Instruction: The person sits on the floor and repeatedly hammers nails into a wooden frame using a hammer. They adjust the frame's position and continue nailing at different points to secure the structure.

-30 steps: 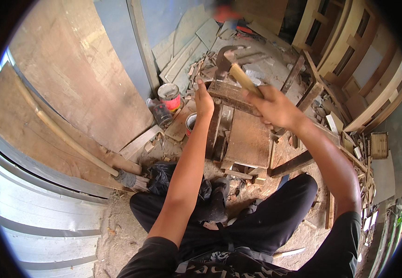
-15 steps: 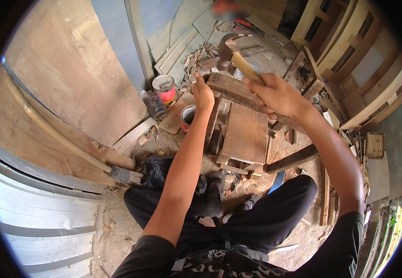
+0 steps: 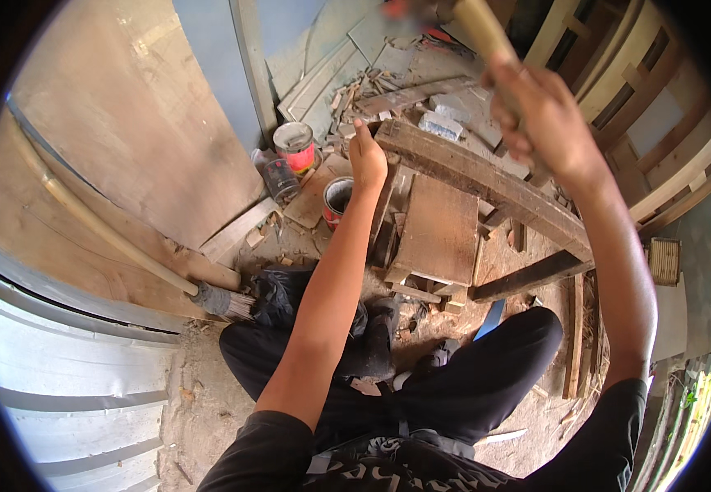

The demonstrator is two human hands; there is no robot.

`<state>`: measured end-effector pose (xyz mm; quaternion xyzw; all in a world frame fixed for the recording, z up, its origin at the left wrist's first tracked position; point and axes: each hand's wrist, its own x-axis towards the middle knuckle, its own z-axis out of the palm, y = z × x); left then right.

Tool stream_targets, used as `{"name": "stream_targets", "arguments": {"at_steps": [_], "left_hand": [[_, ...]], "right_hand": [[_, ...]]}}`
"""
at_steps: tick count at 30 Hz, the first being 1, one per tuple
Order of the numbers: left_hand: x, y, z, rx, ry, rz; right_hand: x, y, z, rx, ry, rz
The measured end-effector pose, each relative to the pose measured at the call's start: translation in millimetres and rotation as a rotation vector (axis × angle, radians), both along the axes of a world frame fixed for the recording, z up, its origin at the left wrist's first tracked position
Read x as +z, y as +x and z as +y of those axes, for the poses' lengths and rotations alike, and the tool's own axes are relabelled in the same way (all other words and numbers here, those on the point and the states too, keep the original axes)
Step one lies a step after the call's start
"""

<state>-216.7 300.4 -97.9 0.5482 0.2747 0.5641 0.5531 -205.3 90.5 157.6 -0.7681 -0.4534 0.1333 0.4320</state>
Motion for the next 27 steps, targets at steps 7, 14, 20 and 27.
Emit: {"name": "stream_targets", "arguments": {"at_steps": [7,14,20,27], "left_hand": [[-4.2,23.8,1.0,0.113,-0.069,-0.160],[-5.1,15.7,3.2,-0.060,-0.044,-0.124],[-3.3,16.1,4.9,-0.025,-0.023,-0.086],[-8.5,9.3,6.2,-0.159,-0.074,0.071]], "right_hand": [[-73.0,10.4,2.5,0.052,-0.233,-0.259],[-52.3,4.7,-5.1,-0.053,-0.248,0.086],[-53.6,-8.1,1.0,-0.006,-0.236,0.132],[-30.1,-18.2,21.2,0.000,0.423,0.044]]}}
